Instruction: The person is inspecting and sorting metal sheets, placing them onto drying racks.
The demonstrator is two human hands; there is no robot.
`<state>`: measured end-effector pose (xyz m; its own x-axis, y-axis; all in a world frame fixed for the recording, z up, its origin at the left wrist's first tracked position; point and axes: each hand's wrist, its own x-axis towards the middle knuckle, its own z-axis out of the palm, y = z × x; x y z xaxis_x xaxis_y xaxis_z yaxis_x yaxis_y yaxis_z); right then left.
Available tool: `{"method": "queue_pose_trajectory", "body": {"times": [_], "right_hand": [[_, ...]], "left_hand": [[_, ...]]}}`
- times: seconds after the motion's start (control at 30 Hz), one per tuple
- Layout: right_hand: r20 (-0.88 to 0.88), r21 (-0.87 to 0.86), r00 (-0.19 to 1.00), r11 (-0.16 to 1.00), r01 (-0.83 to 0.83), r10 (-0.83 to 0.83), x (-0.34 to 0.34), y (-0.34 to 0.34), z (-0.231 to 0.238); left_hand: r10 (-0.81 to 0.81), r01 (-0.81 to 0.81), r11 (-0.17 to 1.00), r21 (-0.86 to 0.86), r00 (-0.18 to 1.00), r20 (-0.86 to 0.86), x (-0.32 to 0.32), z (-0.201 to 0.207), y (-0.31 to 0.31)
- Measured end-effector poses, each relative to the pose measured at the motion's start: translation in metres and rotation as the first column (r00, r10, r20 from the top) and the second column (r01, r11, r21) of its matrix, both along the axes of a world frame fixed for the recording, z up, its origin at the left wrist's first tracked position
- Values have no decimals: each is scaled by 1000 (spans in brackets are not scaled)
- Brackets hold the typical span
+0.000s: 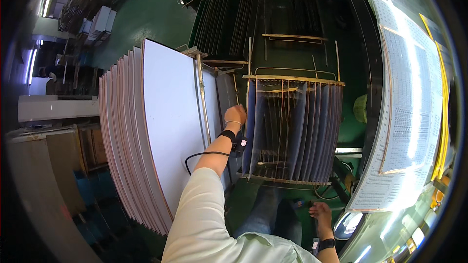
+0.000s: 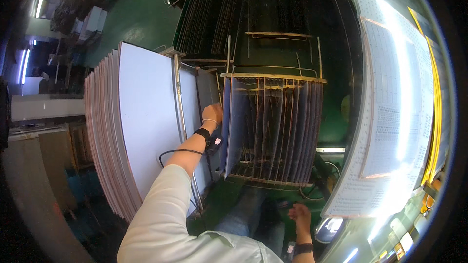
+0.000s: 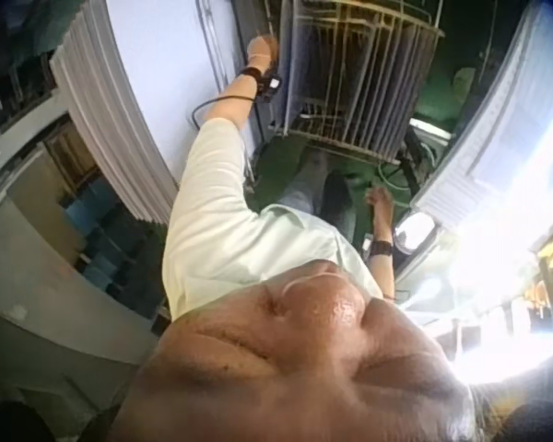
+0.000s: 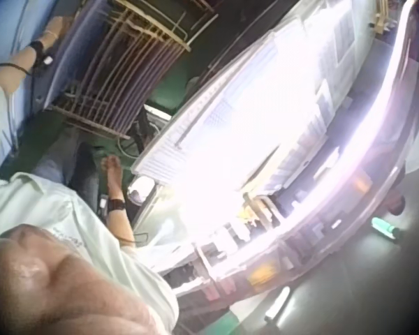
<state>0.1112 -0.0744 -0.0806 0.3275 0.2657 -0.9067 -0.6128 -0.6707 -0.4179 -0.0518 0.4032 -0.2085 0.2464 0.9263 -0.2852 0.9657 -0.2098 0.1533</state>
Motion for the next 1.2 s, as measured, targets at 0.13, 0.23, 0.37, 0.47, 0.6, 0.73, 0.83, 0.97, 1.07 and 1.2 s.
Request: {"method": "queue_pose_trajectory", "body": {"times": [0.13, 0.23, 0.37, 0.47, 0.6, 0.73, 0.83, 0.97, 1.07, 1.2], "right_hand": [[-53, 24, 999, 1000, 12, -11, 6, 17, 8], [-35, 18, 999, 1000, -9, 10, 9, 9, 9], [-63, 27, 998, 999, -21, 23, 8, 9, 4], [-46, 20, 999, 1000, 17, -16, 8, 14, 8], [-56, 46, 998, 999, -1, 3, 6, 9, 5], [-43, 39, 999, 999, -8, 10, 4, 0, 4], [-43, 43, 999, 999, -32, 33, 2, -4, 2], [-43, 38, 999, 999, -4, 6, -3, -10, -2], [-64, 71, 998, 997, 2, 3, -7, -6, 2], [-92, 73, 995, 997, 32, -25, -14, 9, 15]], "left_hand": [[473, -201, 673, -712, 857, 205, -25, -10, 49], [906, -445, 195, -874, 423, -13, -8, 17, 45], [606, -496, 685, -534, 795, 38, -5, 38, 28], [496, -494, 686, -534, 855, -153, 19, 68, 25], [368, -370, 845, -386, 926, -83, 19, 50, 17], [-332, 309, 937, -162, 932, -142, 13, 55, 12], [-558, 562, 826, -44, 804, -206, 2, 58, 28], [-116, 107, 991, 87, 987, 113, 44, 113, 21], [-244, 197, 939, -283, 959, -143, 66, 142, -16], [-275, 221, 901, -374, 957, -98, 49, 111, -52]]}}
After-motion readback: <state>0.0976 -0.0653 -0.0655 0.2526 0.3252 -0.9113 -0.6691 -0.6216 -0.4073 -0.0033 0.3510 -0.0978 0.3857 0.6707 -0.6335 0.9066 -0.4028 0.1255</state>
